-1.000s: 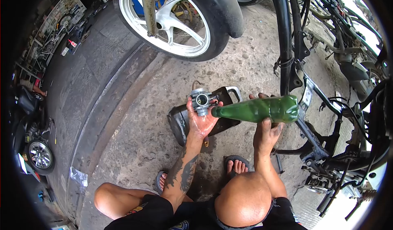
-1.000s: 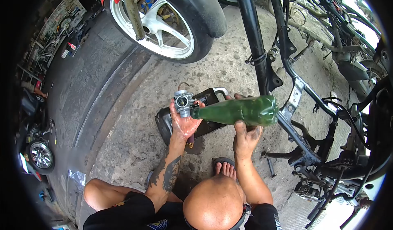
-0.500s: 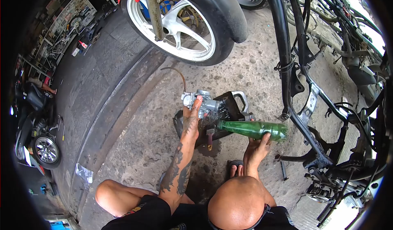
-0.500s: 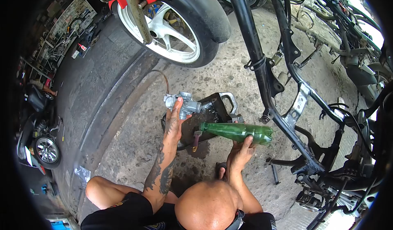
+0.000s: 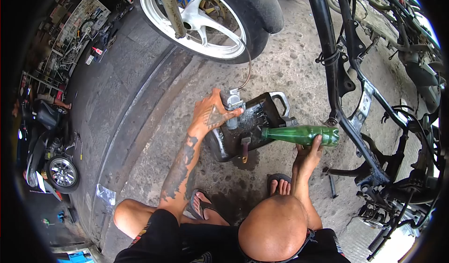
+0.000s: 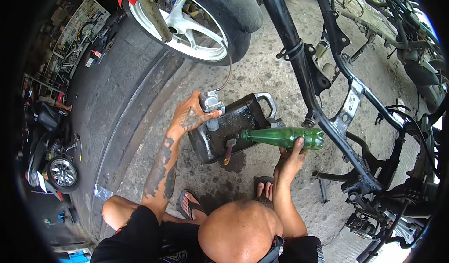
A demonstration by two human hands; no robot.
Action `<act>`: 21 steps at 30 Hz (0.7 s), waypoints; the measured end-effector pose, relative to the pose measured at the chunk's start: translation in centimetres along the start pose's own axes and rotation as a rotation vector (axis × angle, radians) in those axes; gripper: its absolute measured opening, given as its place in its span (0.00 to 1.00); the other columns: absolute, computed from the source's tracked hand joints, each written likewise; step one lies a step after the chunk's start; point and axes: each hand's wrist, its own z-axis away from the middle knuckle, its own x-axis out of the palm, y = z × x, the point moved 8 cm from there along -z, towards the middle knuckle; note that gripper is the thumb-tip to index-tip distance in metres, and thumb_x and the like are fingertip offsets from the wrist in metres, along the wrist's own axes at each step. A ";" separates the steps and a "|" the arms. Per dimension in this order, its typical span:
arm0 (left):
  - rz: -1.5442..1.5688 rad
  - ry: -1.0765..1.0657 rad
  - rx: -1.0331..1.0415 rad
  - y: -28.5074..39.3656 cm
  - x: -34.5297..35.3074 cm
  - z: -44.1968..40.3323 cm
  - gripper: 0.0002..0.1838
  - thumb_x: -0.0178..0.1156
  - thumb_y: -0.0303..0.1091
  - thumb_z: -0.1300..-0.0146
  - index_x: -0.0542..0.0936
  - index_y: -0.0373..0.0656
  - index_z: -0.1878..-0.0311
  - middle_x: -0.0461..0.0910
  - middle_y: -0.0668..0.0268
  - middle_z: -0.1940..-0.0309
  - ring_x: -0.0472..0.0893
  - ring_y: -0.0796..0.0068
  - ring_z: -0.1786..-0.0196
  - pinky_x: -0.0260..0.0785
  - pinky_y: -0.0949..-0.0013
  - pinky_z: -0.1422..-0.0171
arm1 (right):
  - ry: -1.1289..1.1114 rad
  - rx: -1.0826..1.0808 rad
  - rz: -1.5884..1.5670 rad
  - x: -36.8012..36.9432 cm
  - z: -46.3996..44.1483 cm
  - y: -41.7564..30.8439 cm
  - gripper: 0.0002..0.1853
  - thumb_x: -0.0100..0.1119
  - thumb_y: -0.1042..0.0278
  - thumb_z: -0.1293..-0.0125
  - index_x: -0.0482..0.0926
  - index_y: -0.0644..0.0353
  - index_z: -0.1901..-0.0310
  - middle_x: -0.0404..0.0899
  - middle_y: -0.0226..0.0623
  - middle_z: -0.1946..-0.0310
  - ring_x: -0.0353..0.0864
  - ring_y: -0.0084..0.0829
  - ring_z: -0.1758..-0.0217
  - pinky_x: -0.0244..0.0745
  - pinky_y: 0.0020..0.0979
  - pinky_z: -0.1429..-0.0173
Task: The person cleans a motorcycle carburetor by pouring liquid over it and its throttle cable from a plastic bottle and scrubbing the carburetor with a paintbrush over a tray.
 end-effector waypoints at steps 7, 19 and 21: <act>-0.353 -0.293 0.106 1.7 -0.9 -0.9 0.54 0.68 0.61 0.56 0.60 0.20 0.42 0.81 0.45 0.66 0.79 0.47 0.52 0.52 0.42 0.32 | -0.041 0.028 -0.003 0.2 -0.6 0.1 0.25 0.56 0.54 0.33 0.62 0.56 0.41 0.71 0.35 0.48 0.74 0.29 0.48 0.76 0.36 0.51; 0.448 -0.522 -0.092 -8.0 -3.1 1.2 0.48 0.67 0.63 0.51 0.65 0.35 0.36 0.71 0.50 0.42 0.65 0.60 0.33 0.54 0.58 0.30 | -0.042 0.028 0.051 0.5 0.0 0.5 0.26 0.55 0.49 0.33 0.64 0.57 0.42 0.74 0.36 0.51 0.76 0.31 0.50 0.73 0.38 0.49; 0.640 -0.443 -0.197 -10.8 -3.6 2.0 0.51 0.67 0.62 0.52 0.63 0.34 0.34 0.68 0.49 0.39 0.59 0.58 0.29 0.46 0.59 0.26 | -0.041 0.031 0.064 0.4 0.0 0.3 0.26 0.54 0.50 0.33 0.65 0.59 0.41 0.74 0.37 0.50 0.76 0.32 0.49 0.73 0.40 0.47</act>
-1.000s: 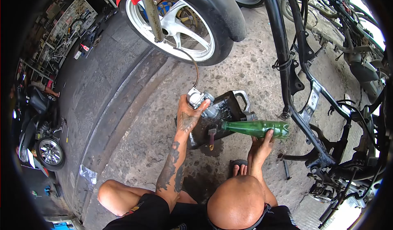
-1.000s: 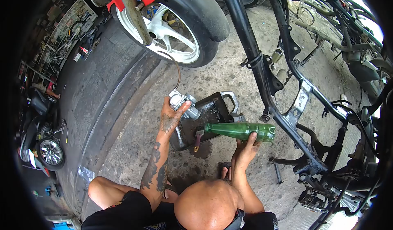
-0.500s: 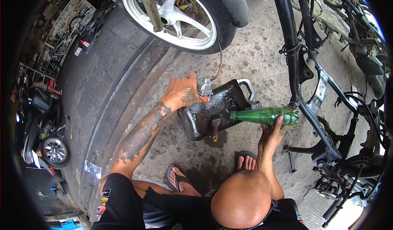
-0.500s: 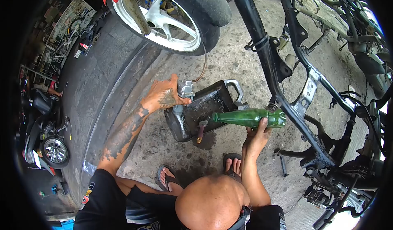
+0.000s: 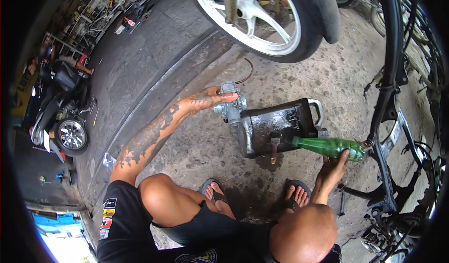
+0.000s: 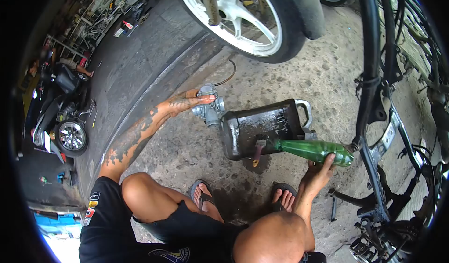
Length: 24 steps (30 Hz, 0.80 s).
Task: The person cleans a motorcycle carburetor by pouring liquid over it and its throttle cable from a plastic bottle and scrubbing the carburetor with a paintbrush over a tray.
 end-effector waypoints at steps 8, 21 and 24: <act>-0.664 0.439 -0.053 -5.1 -8.4 -0.6 0.46 0.70 0.65 0.60 0.68 0.34 0.49 0.75 0.50 0.53 0.76 0.53 0.48 0.71 0.56 0.48 | -0.054 -0.021 0.095 1.1 -0.4 -0.7 0.30 0.51 0.50 0.31 0.61 0.67 0.39 0.71 0.48 0.46 0.74 0.41 0.44 0.69 0.44 0.40; -1.032 0.441 -0.290 -9.2 -11.8 -7.2 0.50 0.74 0.62 0.63 0.66 0.37 0.43 0.75 0.49 0.50 0.74 0.51 0.43 0.69 0.54 0.45 | -0.057 0.065 0.085 0.7 -0.9 1.9 0.33 0.46 0.44 0.31 0.61 0.65 0.37 0.70 0.48 0.44 0.72 0.46 0.40 0.65 0.45 0.36; -0.660 0.126 -0.276 -11.2 -9.8 -8.1 0.47 0.73 0.60 0.60 0.67 0.39 0.42 0.75 0.49 0.49 0.69 0.51 0.37 0.62 0.46 0.40 | -0.041 0.077 0.109 0.3 -1.1 2.2 0.32 0.46 0.44 0.31 0.61 0.65 0.38 0.70 0.47 0.44 0.73 0.46 0.41 0.65 0.45 0.36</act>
